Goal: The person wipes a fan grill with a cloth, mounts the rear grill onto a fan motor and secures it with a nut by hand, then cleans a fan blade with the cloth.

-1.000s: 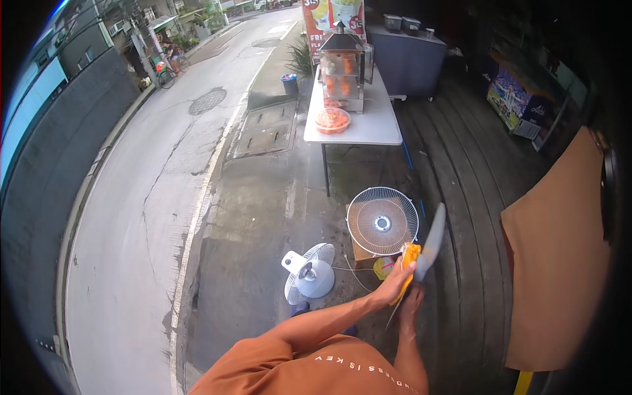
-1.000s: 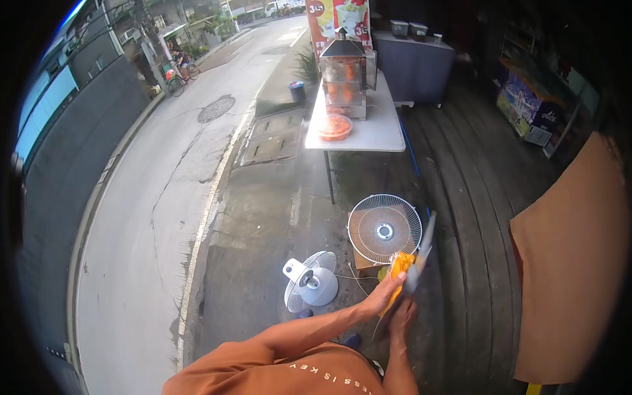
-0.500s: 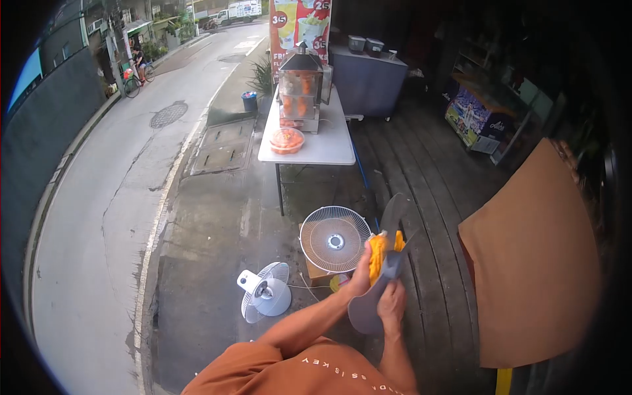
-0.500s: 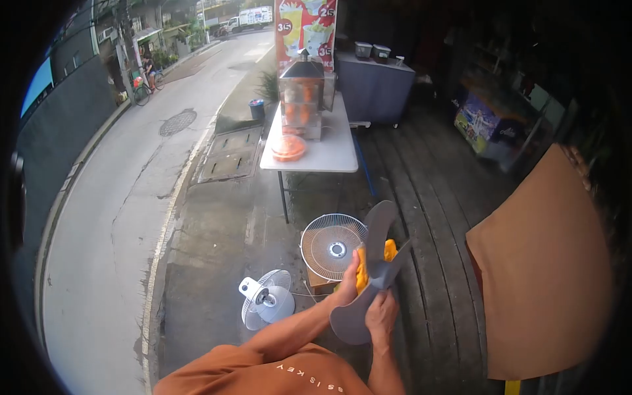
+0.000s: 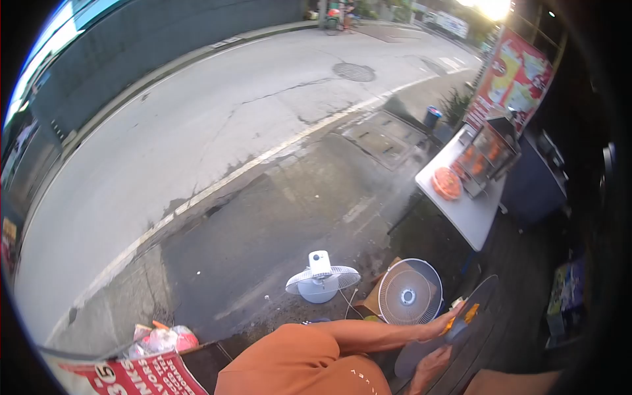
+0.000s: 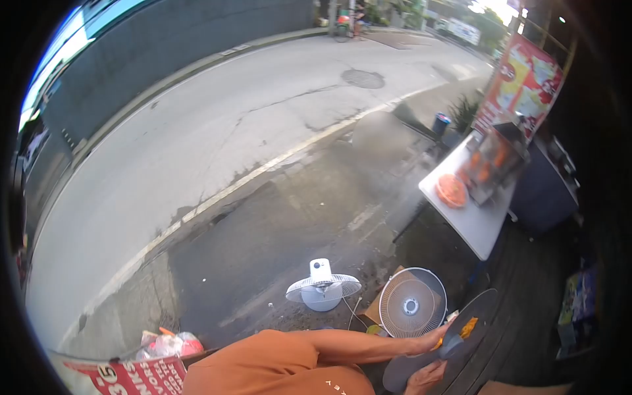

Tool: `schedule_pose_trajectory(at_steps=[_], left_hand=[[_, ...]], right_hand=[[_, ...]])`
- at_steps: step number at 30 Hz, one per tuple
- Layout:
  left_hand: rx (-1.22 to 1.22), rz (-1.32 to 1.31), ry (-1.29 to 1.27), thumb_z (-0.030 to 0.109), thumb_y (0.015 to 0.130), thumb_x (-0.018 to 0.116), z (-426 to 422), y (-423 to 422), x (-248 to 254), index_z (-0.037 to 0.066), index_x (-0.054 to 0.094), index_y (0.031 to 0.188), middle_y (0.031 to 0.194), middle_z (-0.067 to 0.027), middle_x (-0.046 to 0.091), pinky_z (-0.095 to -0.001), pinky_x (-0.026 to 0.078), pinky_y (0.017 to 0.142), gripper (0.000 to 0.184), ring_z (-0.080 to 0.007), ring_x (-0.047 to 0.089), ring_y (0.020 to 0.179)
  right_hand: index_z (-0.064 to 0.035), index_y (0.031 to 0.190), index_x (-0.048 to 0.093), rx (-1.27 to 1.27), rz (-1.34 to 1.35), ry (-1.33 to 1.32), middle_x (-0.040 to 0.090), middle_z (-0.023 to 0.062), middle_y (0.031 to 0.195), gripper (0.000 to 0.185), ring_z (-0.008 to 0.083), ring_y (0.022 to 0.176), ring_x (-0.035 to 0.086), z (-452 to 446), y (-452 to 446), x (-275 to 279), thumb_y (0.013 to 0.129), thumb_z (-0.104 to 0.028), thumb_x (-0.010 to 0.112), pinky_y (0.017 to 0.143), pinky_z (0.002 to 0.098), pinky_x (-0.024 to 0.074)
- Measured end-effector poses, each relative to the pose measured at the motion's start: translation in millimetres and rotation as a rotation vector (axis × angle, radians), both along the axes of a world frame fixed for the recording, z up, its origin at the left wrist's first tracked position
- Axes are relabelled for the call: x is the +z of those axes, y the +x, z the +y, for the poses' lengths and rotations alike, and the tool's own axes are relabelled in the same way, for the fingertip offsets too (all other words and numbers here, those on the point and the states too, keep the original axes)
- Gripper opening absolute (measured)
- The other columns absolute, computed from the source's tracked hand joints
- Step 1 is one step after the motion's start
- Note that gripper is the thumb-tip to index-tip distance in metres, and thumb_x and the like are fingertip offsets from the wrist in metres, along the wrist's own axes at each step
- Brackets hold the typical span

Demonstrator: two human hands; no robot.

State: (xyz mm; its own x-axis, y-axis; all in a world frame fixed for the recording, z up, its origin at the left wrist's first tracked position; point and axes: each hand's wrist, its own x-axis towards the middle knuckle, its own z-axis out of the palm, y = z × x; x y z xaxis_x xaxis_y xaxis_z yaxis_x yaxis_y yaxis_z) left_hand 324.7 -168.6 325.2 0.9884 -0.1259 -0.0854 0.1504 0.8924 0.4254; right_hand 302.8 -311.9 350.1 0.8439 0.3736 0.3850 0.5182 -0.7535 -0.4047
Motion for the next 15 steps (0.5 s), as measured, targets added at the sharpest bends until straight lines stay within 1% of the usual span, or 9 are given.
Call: schedule_pose_trajectory(at_steps=[1,4,5,6,8,9,11,13,15], left_hand=[[0.115,-0.018,0.088,0.080,0.099,0.037,5.4,4.2,-12.3,0.017,0.057,0.147,0.123,0.0006,0.063,-0.0333,0.046,0.089,0.082,-0.0137,0.057,0.108],[0.477,-0.019,0.327,0.077,0.101,0.037,15.1,22.3,-61.7,0.014,0.058,0.144,0.125,0.0000,0.062,-0.0307,0.045,0.092,0.079,-0.0141,0.056,0.110],[0.564,0.019,0.388,0.076,0.101,0.037,18.0,19.3,-64.2,0.013,0.059,0.143,0.125,-0.0004,0.062,-0.0298,0.044,0.094,0.079,-0.0144,0.055,0.110],[0.575,0.112,0.416,0.076,0.101,0.038,27.1,-9.4,-28.0,0.012,0.060,0.141,0.125,-0.0011,0.061,-0.0290,0.043,0.095,0.079,-0.0146,0.055,0.110],[0.580,0.259,0.472,0.076,0.101,0.039,23.7,-7.9,-35.2,0.008,0.061,0.134,0.123,-0.0035,0.059,-0.0275,0.039,0.100,0.079,-0.0157,0.053,0.110],[0.719,0.235,0.432,0.068,0.105,0.042,13.8,-26.7,-3.2,0.005,0.062,0.136,0.114,-0.0030,0.064,-0.0282,0.044,0.092,0.073,-0.0146,0.055,0.105],[0.755,0.087,0.361,0.067,0.105,0.043,3.4,-31.3,-7.3,0.005,0.058,0.139,0.115,-0.0048,0.064,-0.0293,0.044,0.097,0.073,-0.0145,0.056,0.107],[0.885,0.036,0.397,0.062,0.108,0.040,-12.1,-54.5,29.4,0.003,0.053,0.142,0.126,-0.0085,0.059,-0.0365,0.038,0.108,0.069,-0.0208,0.053,0.119],[1.094,0.179,0.981,0.058,0.108,0.042,-23.4,-50.9,-5.5,0.000,0.045,0.147,0.137,-0.0140,0.051,-0.0452,0.030,0.113,0.070,-0.0304,0.045,0.127]], right_hand=[[0.0119,0.124,0.060,0.050,0.043,0.045,0.064,0.0355,0.121,0.042,0.0533,0.112,0.060,10.8,7.1,-4.9,0.107,-0.021,0.040,0.095,0.0521,0.0470],[0.0129,0.127,0.058,0.187,0.347,-0.067,0.064,0.0368,0.119,0.045,0.0548,0.107,0.061,34.0,22.7,2.7,0.108,-0.022,0.037,0.092,0.0503,0.0489],[0.0130,0.126,0.058,0.268,0.314,-0.001,0.064,0.0373,0.117,0.046,0.0545,0.106,0.062,39.7,31.3,-5.6,0.108,-0.023,0.037,0.091,0.0506,0.0489],[0.0130,0.124,0.058,0.340,0.284,0.065,0.065,0.0379,0.114,0.046,0.0541,0.104,0.062,46.0,40.7,-22.1,0.109,-0.025,0.037,0.090,0.0508,0.0489],[0.0129,0.121,0.059,0.489,0.333,0.269,0.065,0.0378,0.109,0.049,0.0526,0.101,0.064,54.7,38.7,-23.0,0.109,-0.029,0.037,0.088,0.0508,0.0490],[0.0128,0.120,0.059,0.565,0.405,0.406,0.065,0.0373,0.106,0.050,0.0515,0.099,0.065,62.2,29.9,-10.5,0.109,-0.032,0.039,0.087,0.0506,0.0491],[0.0116,0.115,0.059,0.545,0.540,0.321,0.066,0.0329,0.105,0.053,0.0464,0.095,0.066,57.3,34.5,-9.1,0.108,-0.037,0.041,0.086,0.0494,0.0494],[0.0072,0.122,0.057,0.667,0.232,0.265,0.069,0.0237,0.105,0.053,0.0375,0.094,0.066,45.7,74.0,-88.3,0.108,-0.042,0.046,0.085,0.0450,0.0510],[0.0006,0.123,0.056,0.866,0.958,0.659,0.062,0.0147,0.100,0.045,0.0299,0.086,0.064,38.6,74.6,-92.2,0.107,-0.041,0.049,0.076,0.0412,0.0514]])
